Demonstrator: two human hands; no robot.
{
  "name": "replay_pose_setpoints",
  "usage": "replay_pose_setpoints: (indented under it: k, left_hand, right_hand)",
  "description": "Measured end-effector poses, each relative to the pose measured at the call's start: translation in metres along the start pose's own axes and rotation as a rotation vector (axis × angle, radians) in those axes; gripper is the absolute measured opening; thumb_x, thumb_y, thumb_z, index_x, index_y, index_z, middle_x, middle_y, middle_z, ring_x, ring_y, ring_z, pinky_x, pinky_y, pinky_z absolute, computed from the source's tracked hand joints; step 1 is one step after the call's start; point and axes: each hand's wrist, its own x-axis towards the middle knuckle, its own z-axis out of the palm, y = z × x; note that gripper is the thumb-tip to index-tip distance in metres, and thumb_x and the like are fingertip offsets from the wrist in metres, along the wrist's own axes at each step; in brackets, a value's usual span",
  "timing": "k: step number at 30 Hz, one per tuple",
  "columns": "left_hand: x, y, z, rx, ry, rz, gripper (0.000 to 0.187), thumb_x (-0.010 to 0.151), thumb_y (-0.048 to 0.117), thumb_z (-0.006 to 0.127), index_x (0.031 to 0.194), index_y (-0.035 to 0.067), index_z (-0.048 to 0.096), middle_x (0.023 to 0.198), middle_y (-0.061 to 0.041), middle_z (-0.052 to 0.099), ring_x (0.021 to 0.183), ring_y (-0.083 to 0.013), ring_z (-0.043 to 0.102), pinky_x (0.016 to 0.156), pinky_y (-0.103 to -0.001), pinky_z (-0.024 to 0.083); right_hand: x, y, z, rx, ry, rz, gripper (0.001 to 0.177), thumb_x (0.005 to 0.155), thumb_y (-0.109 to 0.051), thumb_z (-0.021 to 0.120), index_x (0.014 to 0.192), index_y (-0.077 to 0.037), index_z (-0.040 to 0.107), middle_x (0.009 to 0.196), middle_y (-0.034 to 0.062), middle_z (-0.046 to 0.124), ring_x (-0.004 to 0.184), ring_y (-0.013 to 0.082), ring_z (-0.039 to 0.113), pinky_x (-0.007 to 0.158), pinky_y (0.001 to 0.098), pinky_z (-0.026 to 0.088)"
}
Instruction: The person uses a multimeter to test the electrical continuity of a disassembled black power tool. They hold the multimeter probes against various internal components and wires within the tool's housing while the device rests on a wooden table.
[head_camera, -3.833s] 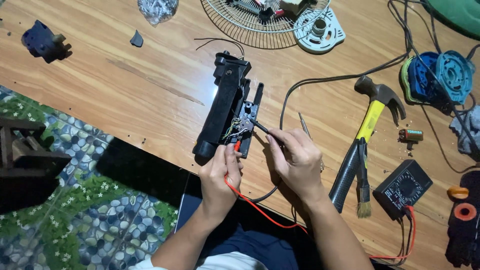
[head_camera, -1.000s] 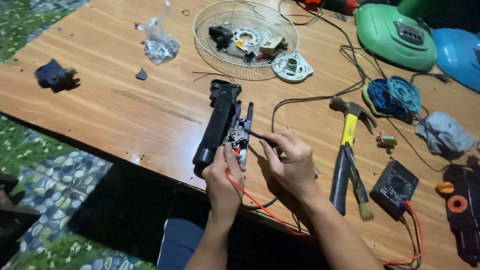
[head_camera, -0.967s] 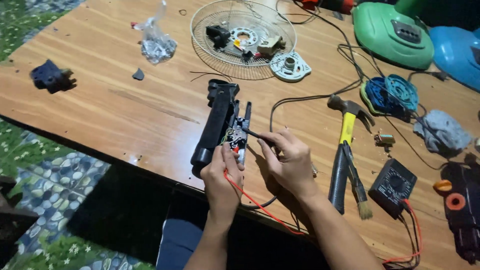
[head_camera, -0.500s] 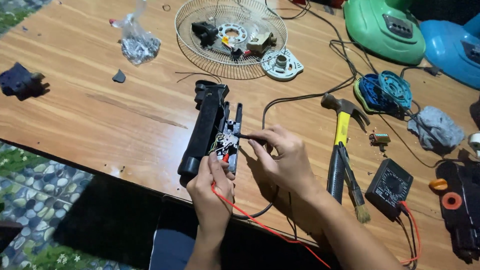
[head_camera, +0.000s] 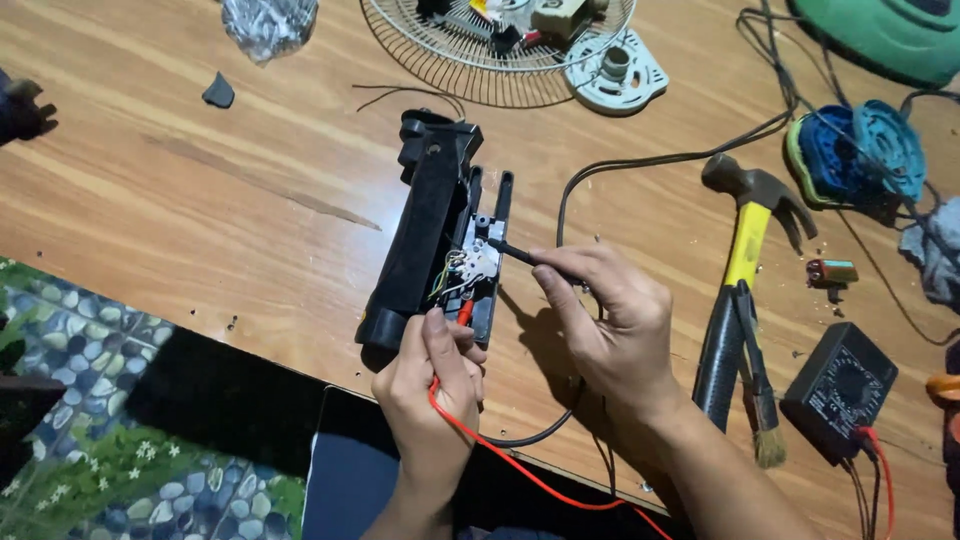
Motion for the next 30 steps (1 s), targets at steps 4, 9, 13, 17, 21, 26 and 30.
replay_pose_setpoints:
  k: [4, 9, 13, 17, 21, 26, 30]
  left_hand:
    - [0.0, -0.002, 0.0, -0.025, -0.015, -0.018, 0.041, 0.108, 0.023, 0.038, 0.078, 0.005, 0.059, 0.042, -0.004, 0.054, 0.035, -0.0099, 0.06, 0.043, -0.022, 0.051]
    - [0.0, -0.005, 0.0, -0.016, 0.008, 0.029, 0.04, 0.108, 0.023, 0.039, 0.08, 0.004, 0.061, 0.054, -0.005, 0.064, 0.034, -0.0096, 0.059, 0.039, -0.022, 0.049]
    - [-0.001, -0.004, -0.003, -0.046, 0.011, 0.051, 0.039, 0.108, 0.021, 0.038, 0.08, 0.004, 0.06, 0.055, -0.005, 0.063, 0.034, -0.0091, 0.058, 0.039, -0.021, 0.049]
    - [-0.003, -0.006, -0.002, -0.083, 0.078, 0.033, 0.04, 0.108, 0.02, 0.038, 0.079, 0.002, 0.059, 0.053, -0.007, 0.062, 0.032, -0.0107, 0.059, 0.038, -0.022, 0.048]
    - [-0.004, -0.006, -0.002, -0.115, 0.077, 0.034, 0.04, 0.109, 0.019, 0.037, 0.08, 0.001, 0.059, 0.052, -0.008, 0.061, 0.034, -0.0111, 0.058, 0.04, -0.022, 0.049]
    - [-0.004, -0.006, -0.001, -0.101, 0.075, 0.037, 0.04, 0.109, 0.02, 0.037, 0.08, 0.003, 0.058, 0.053, -0.006, 0.061, 0.033, -0.0097, 0.056, 0.039, -0.022, 0.048]
    - [-0.004, -0.006, -0.002, -0.082, 0.061, 0.064, 0.039, 0.109, 0.019, 0.036, 0.08, 0.004, 0.058, 0.052, -0.005, 0.06, 0.035, -0.0098, 0.058, 0.041, -0.022, 0.049]
  right_hand:
    - [-0.005, -0.001, 0.007, -0.049, -0.029, -0.004, 0.011, 0.099, -0.004, 0.069, 0.107, 0.001, 0.074, 0.101, 0.0143, 0.077, 0.091, 0.0239, 0.076, 0.083, 0.0313, 0.06]
    - [-0.009, -0.005, 0.012, -0.084, -0.009, 0.017, 0.014, 0.101, -0.004, 0.067, 0.112, 0.001, 0.072, 0.103, 0.014, 0.077, 0.091, 0.0232, 0.075, 0.081, 0.03, 0.06]
    - [-0.01, -0.005, 0.012, -0.085, -0.004, 0.045, 0.013, 0.1, -0.005, 0.067, 0.11, 0.002, 0.073, 0.102, 0.0151, 0.077, 0.089, 0.0229, 0.076, 0.08, 0.03, 0.061]
    - [-0.011, -0.005, 0.01, -0.087, -0.005, 0.051, 0.013, 0.102, -0.006, 0.066, 0.112, 0.0, 0.072, 0.095, 0.0114, 0.077, 0.083, 0.0188, 0.075, 0.075, 0.0277, 0.06]
    - [-0.012, -0.003, 0.01, -0.09, 0.001, 0.064, 0.013, 0.103, -0.007, 0.065, 0.112, 0.0, 0.072, 0.094, 0.0117, 0.077, 0.082, 0.0185, 0.076, 0.073, 0.0267, 0.061]
    - [-0.012, -0.004, 0.01, -0.091, 0.006, 0.044, 0.013, 0.103, -0.007, 0.065, 0.112, 0.0, 0.072, 0.095, 0.0123, 0.077, 0.081, 0.019, 0.076, 0.072, 0.0273, 0.061]
    - [-0.013, -0.005, 0.01, -0.089, 0.019, 0.042, 0.013, 0.103, -0.007, 0.065, 0.112, 0.0, 0.072, 0.095, 0.0119, 0.077, 0.082, 0.0189, 0.076, 0.074, 0.0274, 0.06]
